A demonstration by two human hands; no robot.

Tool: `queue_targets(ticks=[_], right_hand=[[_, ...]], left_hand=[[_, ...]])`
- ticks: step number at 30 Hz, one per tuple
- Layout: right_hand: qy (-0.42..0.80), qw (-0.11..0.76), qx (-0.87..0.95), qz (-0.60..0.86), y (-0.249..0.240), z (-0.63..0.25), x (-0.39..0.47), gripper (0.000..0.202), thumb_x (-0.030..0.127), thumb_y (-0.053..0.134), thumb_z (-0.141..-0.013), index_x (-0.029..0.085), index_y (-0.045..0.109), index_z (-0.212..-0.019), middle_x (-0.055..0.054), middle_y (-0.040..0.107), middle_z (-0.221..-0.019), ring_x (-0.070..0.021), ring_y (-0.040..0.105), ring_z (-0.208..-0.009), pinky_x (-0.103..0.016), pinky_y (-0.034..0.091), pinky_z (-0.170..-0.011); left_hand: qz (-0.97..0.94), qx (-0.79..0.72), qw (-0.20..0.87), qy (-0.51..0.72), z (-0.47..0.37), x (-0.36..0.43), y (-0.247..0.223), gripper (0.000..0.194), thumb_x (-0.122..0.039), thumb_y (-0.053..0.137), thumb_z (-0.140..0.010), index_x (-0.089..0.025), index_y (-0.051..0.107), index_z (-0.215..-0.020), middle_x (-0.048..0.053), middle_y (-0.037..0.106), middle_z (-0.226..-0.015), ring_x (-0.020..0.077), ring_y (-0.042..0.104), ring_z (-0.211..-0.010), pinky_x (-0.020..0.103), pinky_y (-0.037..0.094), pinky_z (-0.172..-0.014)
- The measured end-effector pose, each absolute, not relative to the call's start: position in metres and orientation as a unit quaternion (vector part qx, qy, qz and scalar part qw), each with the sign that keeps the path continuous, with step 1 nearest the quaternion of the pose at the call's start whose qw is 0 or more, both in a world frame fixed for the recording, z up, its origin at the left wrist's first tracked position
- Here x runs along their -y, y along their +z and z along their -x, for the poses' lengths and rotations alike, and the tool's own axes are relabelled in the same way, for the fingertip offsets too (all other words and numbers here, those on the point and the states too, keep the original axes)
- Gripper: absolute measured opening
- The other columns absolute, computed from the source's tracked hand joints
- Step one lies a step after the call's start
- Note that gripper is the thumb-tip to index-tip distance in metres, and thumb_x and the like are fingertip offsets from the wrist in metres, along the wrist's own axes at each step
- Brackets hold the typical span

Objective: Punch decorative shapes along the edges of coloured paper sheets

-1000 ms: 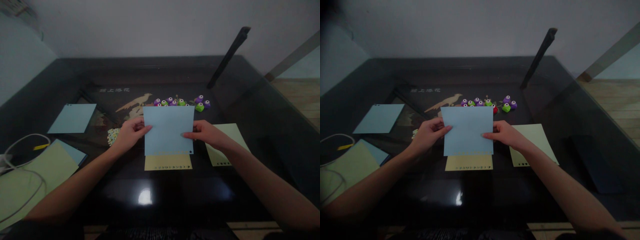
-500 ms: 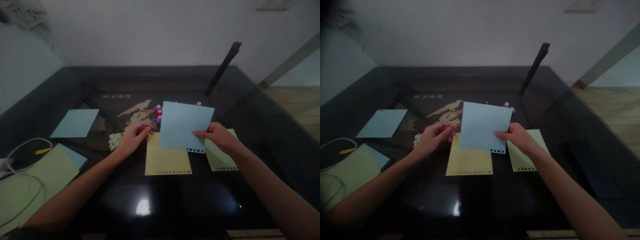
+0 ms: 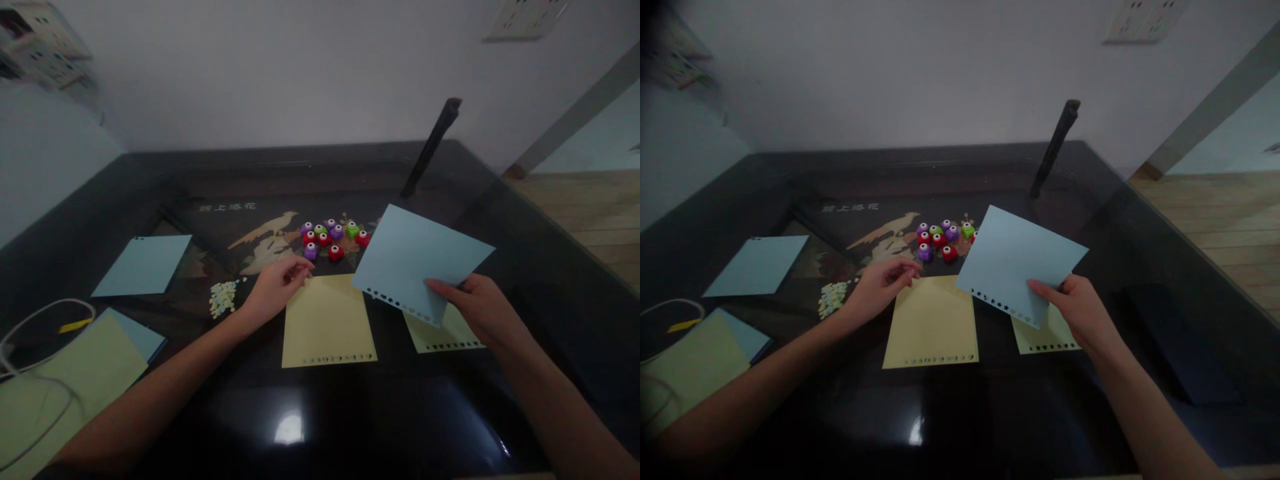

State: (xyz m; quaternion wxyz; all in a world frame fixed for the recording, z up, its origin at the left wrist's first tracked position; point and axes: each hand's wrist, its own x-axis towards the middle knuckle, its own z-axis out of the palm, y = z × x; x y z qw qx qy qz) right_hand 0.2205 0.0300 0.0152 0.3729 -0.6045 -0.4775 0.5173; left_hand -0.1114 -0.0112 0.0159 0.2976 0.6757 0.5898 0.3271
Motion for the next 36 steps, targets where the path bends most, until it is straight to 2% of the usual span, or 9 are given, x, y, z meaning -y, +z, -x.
queue_targets(ticks=[6,10,17,24,28,31,36], right_hand=[[0.493,0.399,0.491,0.597,0.012,-0.219,-0.033,0.024,0.036,0.078,-0.061,0.018,0.071,-0.075,-0.008,0.076,-0.084,-0.0284,0.070,-0.076,-0.048,0.057,-0.076],[0.486,0.399,0.479,0.612,0.013,-0.222,-0.031,0.024,0.037,0.079,-0.059,0.017,0.071,-0.072,-0.008,0.076,-0.080,-0.0283,0.070,-0.072,-0.048,0.057,-0.073],[0.494,0.409,0.461,0.614,0.015,-0.227,-0.030,0.026,0.037,0.079,-0.059,0.017,0.072,-0.073,-0.008,0.075,-0.079,-0.0293,0.070,-0.073,-0.048,0.057,-0.072],[0.483,0.406,0.466,0.620,0.011,-0.230,-0.030,0.028,0.039,0.080,-0.058,0.017,0.073,-0.074,-0.009,0.076,-0.082,-0.0285,0.069,-0.072,-0.047,0.057,-0.071],[0.465,0.396,0.495,0.618,0.008,-0.232,-0.030,0.027,0.041,0.078,-0.062,0.018,0.073,-0.075,-0.008,0.076,-0.081,-0.0282,0.069,-0.072,-0.046,0.057,-0.069],[0.470,0.392,0.493,0.619,0.008,-0.233,-0.030,0.025,0.040,0.078,-0.062,0.018,0.073,-0.075,-0.007,0.075,-0.080,-0.0282,0.069,-0.071,-0.045,0.057,-0.068],[0.497,0.415,0.450,0.615,0.012,-0.230,-0.029,0.022,0.034,0.078,-0.061,0.019,0.072,-0.076,-0.006,0.075,-0.082,-0.0290,0.069,-0.076,-0.048,0.056,-0.077]], left_hand=[[-0.777,-0.566,0.111,0.253,0.093,-0.019,0.019,0.020,-0.020,0.049,-0.087,-0.018,0.061,-0.103,0.008,0.066,-0.098,0.0216,0.061,-0.091,0.034,0.047,-0.079],[-0.795,-0.584,-0.002,0.162,0.079,-0.036,0.019,0.024,-0.027,0.052,-0.087,-0.015,0.060,-0.107,0.012,0.064,-0.105,0.0295,0.057,-0.100,0.042,0.043,-0.086],[-0.812,-0.573,-0.060,0.095,0.064,-0.050,0.014,0.030,-0.030,0.056,-0.085,-0.014,0.059,-0.110,0.015,0.064,-0.106,0.0321,0.056,-0.101,0.045,0.039,-0.089],[-0.830,-0.553,-0.030,0.065,0.057,-0.052,0.012,0.028,-0.021,0.053,-0.086,-0.012,0.059,-0.111,0.015,0.065,-0.104,0.0305,0.057,-0.099,0.043,0.042,-0.086],[-0.827,-0.554,0.028,0.097,0.057,-0.051,0.014,0.034,-0.020,0.051,-0.086,-0.013,0.057,-0.119,0.015,0.063,-0.109,0.0275,0.060,-0.094,0.039,0.046,-0.081],[-0.818,-0.551,0.081,0.146,0.058,-0.050,0.021,0.037,-0.022,0.050,-0.087,-0.018,0.057,-0.123,0.012,0.060,-0.111,0.0245,0.060,-0.092,0.035,0.047,-0.076],[-0.811,-0.491,0.214,0.237,0.057,-0.050,0.030,0.022,-0.024,0.056,-0.085,-0.020,0.066,-0.105,0.007,0.061,-0.103,0.0194,0.060,-0.091,0.033,0.048,-0.080]])
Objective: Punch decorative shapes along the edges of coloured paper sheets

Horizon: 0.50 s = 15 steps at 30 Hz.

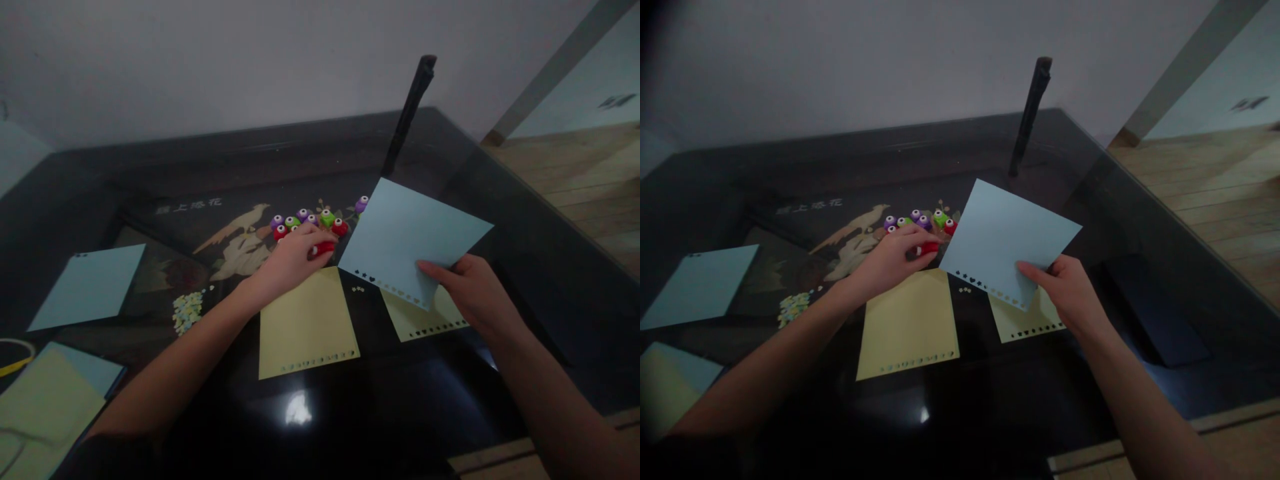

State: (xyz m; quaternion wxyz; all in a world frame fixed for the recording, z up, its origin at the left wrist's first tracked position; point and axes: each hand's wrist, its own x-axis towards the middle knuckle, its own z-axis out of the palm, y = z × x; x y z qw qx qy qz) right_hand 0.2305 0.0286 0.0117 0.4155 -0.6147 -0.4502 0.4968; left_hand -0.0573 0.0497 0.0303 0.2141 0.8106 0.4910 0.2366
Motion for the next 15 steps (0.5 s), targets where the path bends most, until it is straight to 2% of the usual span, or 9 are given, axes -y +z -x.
queue_targets(ticks=[3,5,7,11,15], right_hand=[[0.512,0.433,0.430,0.604,0.013,-0.229,-0.028,0.022,0.032,0.078,-0.061,0.019,0.071,-0.077,-0.006,0.075,-0.082,-0.0296,0.070,-0.078,-0.050,0.055,-0.081],[0.518,0.450,0.420,0.594,0.013,-0.229,-0.028,0.023,0.030,0.078,-0.061,0.019,0.071,-0.079,-0.006,0.075,-0.086,-0.0299,0.070,-0.084,-0.049,0.054,-0.085],[0.517,0.465,0.423,0.581,0.013,-0.229,-0.027,0.024,0.029,0.077,-0.062,0.020,0.070,-0.083,-0.006,0.075,-0.092,-0.0299,0.069,-0.091,-0.048,0.053,-0.088],[0.495,0.469,0.454,0.573,0.013,-0.228,-0.026,0.025,0.032,0.074,-0.067,0.022,0.068,-0.089,-0.007,0.074,-0.100,-0.0295,0.068,-0.096,-0.048,0.055,-0.086],[0.481,0.478,0.449,0.582,0.014,-0.227,-0.025,0.024,0.033,0.073,-0.068,0.022,0.067,-0.088,-0.007,0.074,-0.100,-0.0285,0.068,-0.095,-0.047,0.056,-0.085]], left_hand=[[-0.742,-0.471,0.395,0.268,0.051,-0.046,0.029,0.017,-0.024,0.061,-0.081,-0.018,0.062,-0.097,0.006,0.063,-0.101,0.0164,0.064,-0.080,0.030,0.052,-0.071],[-0.648,-0.461,0.538,0.279,0.045,-0.042,0.025,0.016,-0.024,0.061,-0.082,-0.017,0.058,-0.095,0.005,0.065,-0.092,0.0143,0.065,-0.070,0.028,0.053,-0.065],[-0.564,-0.445,0.631,0.292,0.038,-0.037,0.021,0.014,-0.026,0.059,-0.085,-0.017,0.057,-0.094,0.004,0.066,-0.086,0.0124,0.064,-0.063,0.027,0.054,-0.061],[-0.498,-0.431,0.673,0.336,0.029,-0.030,0.016,0.014,-0.031,0.057,-0.087,-0.018,0.063,-0.090,0.004,0.065,-0.084,0.0087,0.057,-0.059,0.021,0.049,-0.054],[-0.426,-0.414,0.719,0.360,0.023,-0.024,0.016,0.011,-0.025,0.056,-0.087,-0.018,0.063,-0.088,0.003,0.065,-0.084,0.0091,0.057,-0.064,0.023,0.050,-0.062]])
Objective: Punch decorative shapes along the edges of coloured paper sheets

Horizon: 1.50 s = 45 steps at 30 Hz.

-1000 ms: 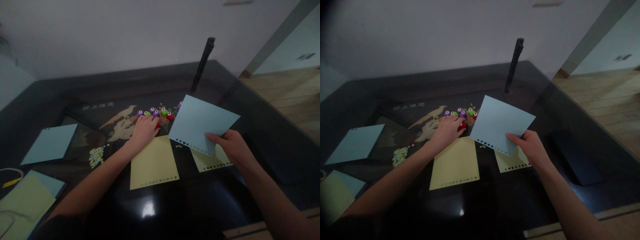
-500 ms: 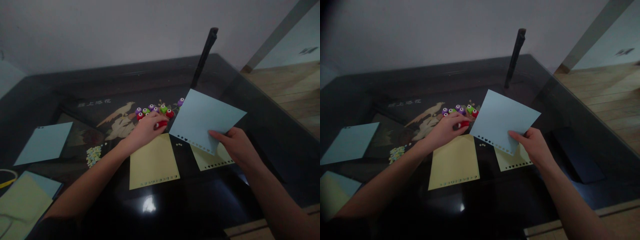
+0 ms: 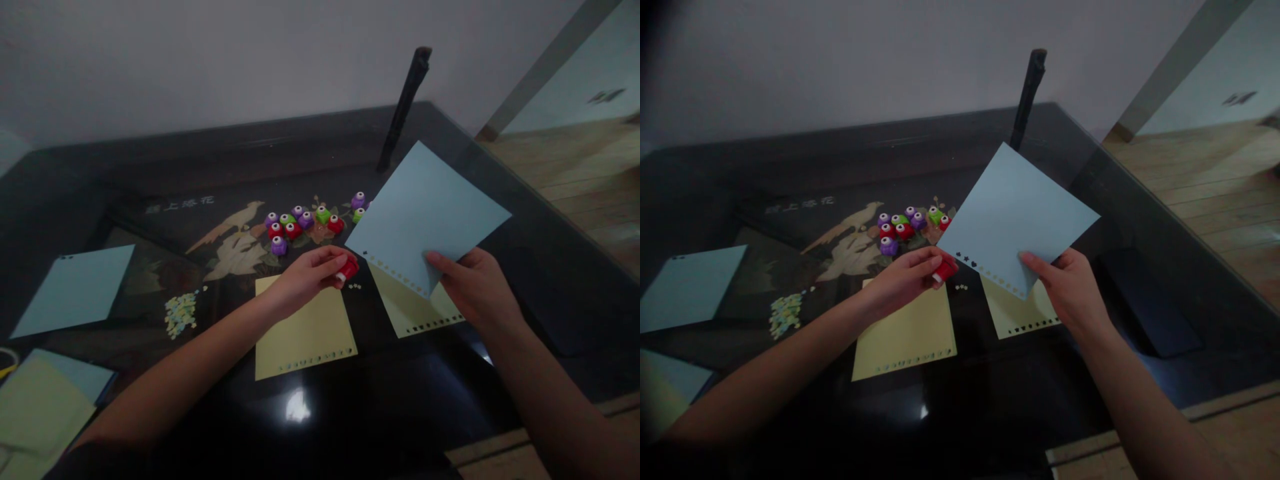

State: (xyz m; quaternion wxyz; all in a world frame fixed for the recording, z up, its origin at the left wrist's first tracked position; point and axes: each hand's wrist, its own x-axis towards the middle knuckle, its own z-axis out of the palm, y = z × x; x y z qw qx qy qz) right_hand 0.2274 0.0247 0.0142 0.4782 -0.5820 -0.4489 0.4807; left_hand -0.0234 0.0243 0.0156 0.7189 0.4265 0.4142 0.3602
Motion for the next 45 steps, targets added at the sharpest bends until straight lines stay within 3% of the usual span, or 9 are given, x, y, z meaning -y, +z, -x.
queue_targets(ticks=[2,6,11,24,31,37,45], right_hand=[[0.491,0.487,0.429,0.581,0.015,-0.227,-0.024,0.022,0.031,0.074,-0.067,0.023,0.067,-0.086,-0.006,0.074,-0.100,-0.0278,0.068,-0.095,-0.047,0.055,-0.087],[0.480,0.492,0.426,0.588,0.016,-0.226,-0.023,0.021,0.031,0.075,-0.066,0.023,0.069,-0.084,-0.005,0.074,-0.099,-0.0267,0.069,-0.092,-0.047,0.054,-0.088],[0.415,0.482,0.446,0.629,0.019,-0.225,-0.019,0.019,0.033,0.078,-0.063,0.024,0.071,-0.078,-0.004,0.075,-0.089,-0.0253,0.070,-0.082,-0.045,0.056,-0.080],[0.301,0.468,0.528,0.641,0.033,-0.222,-0.017,0.008,0.025,0.076,-0.062,0.022,0.069,-0.062,-0.001,0.072,-0.066,-0.0213,0.066,-0.061,-0.032,0.052,-0.049],[0.288,0.461,0.538,0.644,0.035,-0.221,-0.017,0.008,0.025,0.076,-0.062,0.024,0.068,-0.062,-0.001,0.072,-0.067,-0.0212,0.065,-0.058,-0.033,0.051,-0.049],[0.273,0.437,0.557,0.652,0.034,-0.223,-0.015,0.012,0.028,0.076,-0.062,0.022,0.065,-0.058,0.000,0.070,-0.060,-0.0187,0.061,-0.051,-0.030,0.047,-0.045],[0.263,0.386,0.597,0.652,0.033,-0.226,-0.015,0.018,0.033,0.074,-0.063,0.022,0.063,-0.054,0.000,0.065,-0.054,-0.0169,0.057,-0.047,-0.029,0.043,-0.043]], left_hand=[[-0.387,-0.397,0.746,0.368,0.022,-0.022,0.016,0.008,-0.019,0.062,-0.082,-0.017,0.061,-0.090,0.002,0.064,-0.086,0.0084,0.059,-0.066,0.024,0.051,-0.067],[-0.380,-0.395,0.747,0.377,0.020,-0.016,0.017,0.030,-0.009,0.073,-0.069,-0.018,0.055,-0.091,0.003,0.065,-0.093,0.0120,0.066,-0.073,0.028,0.053,-0.073],[-0.438,-0.406,0.715,0.364,0.018,-0.012,0.019,0.021,-0.018,0.068,-0.078,-0.016,0.057,-0.095,0.007,0.069,-0.097,0.0123,0.066,-0.072,0.026,0.051,-0.068],[-0.433,-0.412,0.711,0.371,0.020,-0.012,0.018,0.026,-0.019,0.075,-0.071,-0.013,0.059,-0.090,0.005,0.067,-0.093,0.0154,0.069,-0.077,0.031,0.052,-0.078],[-0.427,-0.413,0.713,0.372,0.019,-0.012,0.022,0.025,-0.019,0.073,-0.072,-0.013,0.060,-0.092,0.005,0.066,-0.093,0.0156,0.069,-0.076,0.030,0.052,-0.074],[-0.442,-0.429,0.702,0.357,0.020,-0.013,0.020,0.025,-0.021,0.073,-0.072,-0.013,0.059,-0.092,0.004,0.066,-0.087,0.0110,0.064,-0.063,0.025,0.048,-0.061],[-0.446,-0.436,0.692,0.364,0.020,-0.014,0.014,0.025,-0.021,0.075,-0.070,-0.014,0.063,-0.090,0.001,0.065,-0.082,0.0103,0.061,-0.069,0.025,0.048,-0.068]])
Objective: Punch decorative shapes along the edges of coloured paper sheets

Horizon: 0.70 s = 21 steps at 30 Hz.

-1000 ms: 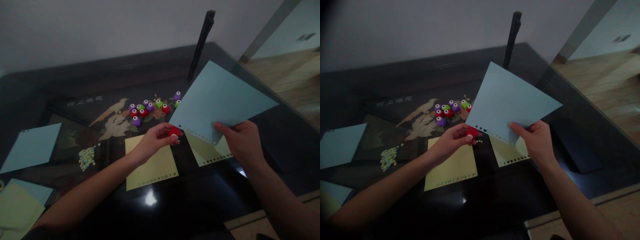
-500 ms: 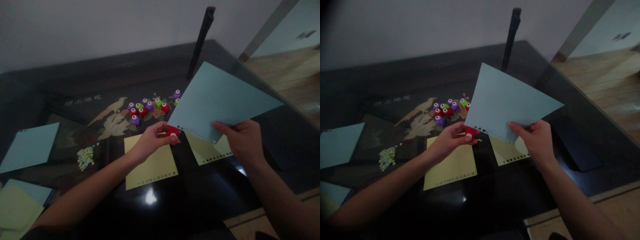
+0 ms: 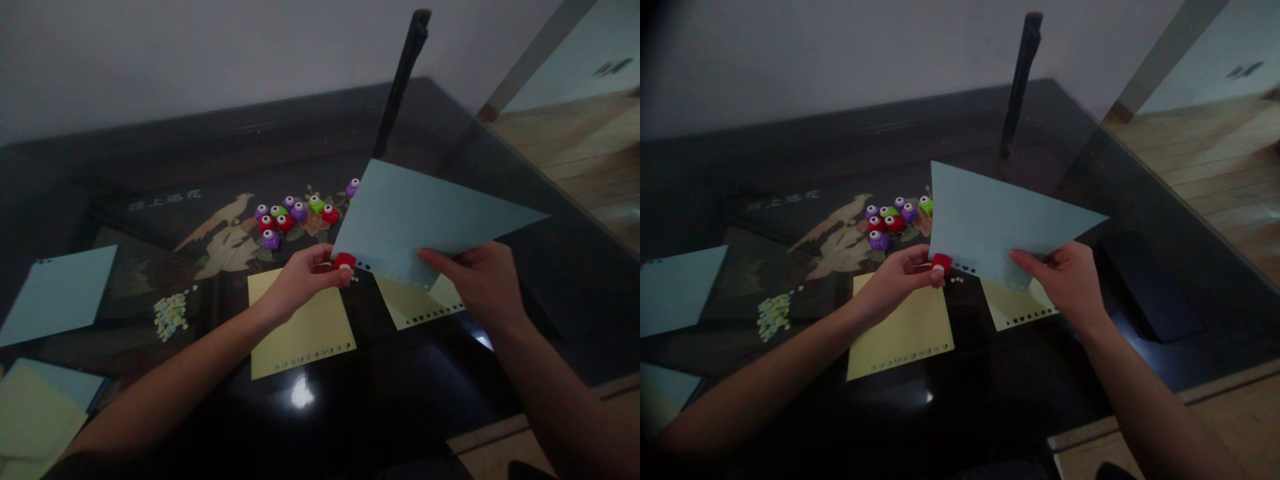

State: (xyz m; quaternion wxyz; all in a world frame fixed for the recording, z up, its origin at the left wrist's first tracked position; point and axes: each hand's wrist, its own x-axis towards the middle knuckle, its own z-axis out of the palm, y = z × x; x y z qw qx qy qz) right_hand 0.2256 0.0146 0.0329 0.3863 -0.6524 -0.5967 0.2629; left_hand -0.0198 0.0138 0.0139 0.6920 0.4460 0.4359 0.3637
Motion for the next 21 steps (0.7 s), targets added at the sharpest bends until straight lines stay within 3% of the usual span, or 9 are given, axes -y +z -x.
queue_targets(ticks=[8,21], right_hand=[[0.246,0.348,0.629,0.650,0.0327,-0.2289,-0.0163,0.031,0.037,0.072,-0.064,0.021,0.055,-0.044,0.002,0.055,-0.046,-0.0148,0.050,-0.044,-0.029,0.039,-0.044],[0.246,0.353,0.637,0.639,0.0335,-0.2280,-0.0164,0.026,0.033,0.072,-0.065,0.023,0.057,-0.046,0.002,0.057,-0.050,-0.0151,0.053,-0.047,-0.029,0.042,-0.047]], left_hand=[[-0.450,-0.450,0.682,0.360,0.0205,-0.0155,0.0101,0.025,-0.024,0.074,-0.070,-0.014,0.062,-0.089,0.002,0.064,-0.086,0.0111,0.061,-0.068,0.027,0.048,-0.069],[-0.450,-0.447,0.684,0.360,0.0213,-0.0168,0.0089,0.023,-0.023,0.073,-0.071,-0.014,0.061,-0.089,0.002,0.064,-0.084,0.0103,0.059,-0.067,0.026,0.047,-0.069]])
